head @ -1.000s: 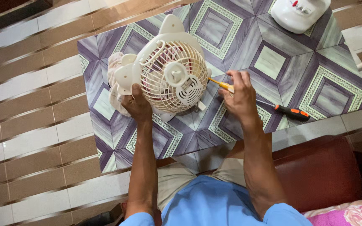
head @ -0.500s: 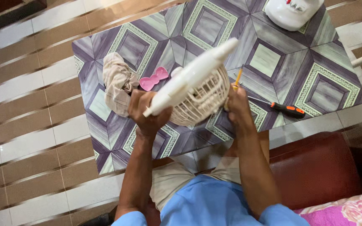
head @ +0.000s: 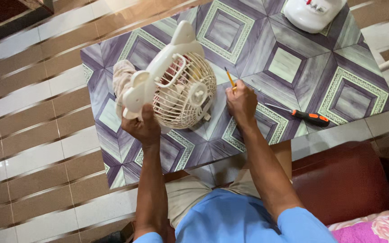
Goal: The person disassembles a small white and pink electric fan on a patterned table. They use a yellow screwdriver to remove screws from the rear grille and then a black screwdriver to loosen the central hub, detaching the front grille and exposing the fan blades.
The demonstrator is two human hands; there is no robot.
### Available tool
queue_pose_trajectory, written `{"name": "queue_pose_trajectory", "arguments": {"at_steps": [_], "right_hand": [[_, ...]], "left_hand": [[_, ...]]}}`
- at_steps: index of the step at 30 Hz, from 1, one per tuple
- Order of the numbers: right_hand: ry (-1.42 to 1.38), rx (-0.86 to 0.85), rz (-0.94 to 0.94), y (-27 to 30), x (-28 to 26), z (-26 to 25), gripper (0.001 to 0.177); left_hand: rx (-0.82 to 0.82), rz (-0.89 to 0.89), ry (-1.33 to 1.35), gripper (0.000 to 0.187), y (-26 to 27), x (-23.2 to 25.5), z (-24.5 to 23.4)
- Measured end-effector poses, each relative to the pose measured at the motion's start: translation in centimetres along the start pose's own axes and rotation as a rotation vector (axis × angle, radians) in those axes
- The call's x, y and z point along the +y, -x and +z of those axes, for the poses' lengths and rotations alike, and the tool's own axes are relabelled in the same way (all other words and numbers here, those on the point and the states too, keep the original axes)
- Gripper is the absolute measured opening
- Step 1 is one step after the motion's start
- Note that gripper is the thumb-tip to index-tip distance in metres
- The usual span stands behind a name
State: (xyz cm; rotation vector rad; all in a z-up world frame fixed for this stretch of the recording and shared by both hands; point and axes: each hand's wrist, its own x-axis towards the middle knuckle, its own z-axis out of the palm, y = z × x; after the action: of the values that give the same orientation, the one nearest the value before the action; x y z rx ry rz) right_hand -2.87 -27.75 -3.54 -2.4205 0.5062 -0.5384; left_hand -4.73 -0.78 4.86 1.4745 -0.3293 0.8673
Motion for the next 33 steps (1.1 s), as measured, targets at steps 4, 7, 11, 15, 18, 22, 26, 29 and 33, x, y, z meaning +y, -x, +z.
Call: {"name": "queue_pose_trajectory", "arguments": {"at_steps": [4,7,11,15,18,22,26,29,33], "right_hand": [[-0.131,0.104,0.031,-1.1,-0.6,0.3,0.020],[-0.428,0.027,0.098,-1.0,-0.5,-0.3,0.021],[-0.431,-0.089,0.155,0.9,0.1,-1.1,0.028],[-0.206,0.028,-0.105,1.1,-0.1,-1.7,0.036],[-0.239,-0.050,0.025,1.4,-0.4,-1.9,0.028],[-0.161,-0.122,0.033,2.0,-0.8,-2.2,0.032],[-0.111,-0.072,-0.044,2.7,-0.9,-2.2,0.031],[0.011,-0.001,-0.173,2.8,-0.6,-2.2,0.030],[-0.126,0.083,-0.186,2.4,-1.2,-3.5,0.023]], "left_hand": [[0.019,0.014,-0.087,0.055,0.4,-0.3,-0.1],[-0.007,0.132,-0.178,0.051,0.8,-0.8,0.0],[-0.037,0.186,-0.248,0.044,1.9,-1.3,0.1],[-0.051,0.202,-0.220,0.041,1.8,-1.3,0.7],[-0.064,0.165,-0.231,0.044,1.6,-1.6,0.5],[-0.109,0.196,-0.197,0.051,1.5,-2.1,0.3],[-0.145,0.171,-0.192,0.067,1.4,-2.2,0.3],[-0.160,0.106,-0.164,0.082,1.3,-1.8,0.0],[-0.127,0.072,-0.165,0.092,1.1,-0.3,0.1]]}}
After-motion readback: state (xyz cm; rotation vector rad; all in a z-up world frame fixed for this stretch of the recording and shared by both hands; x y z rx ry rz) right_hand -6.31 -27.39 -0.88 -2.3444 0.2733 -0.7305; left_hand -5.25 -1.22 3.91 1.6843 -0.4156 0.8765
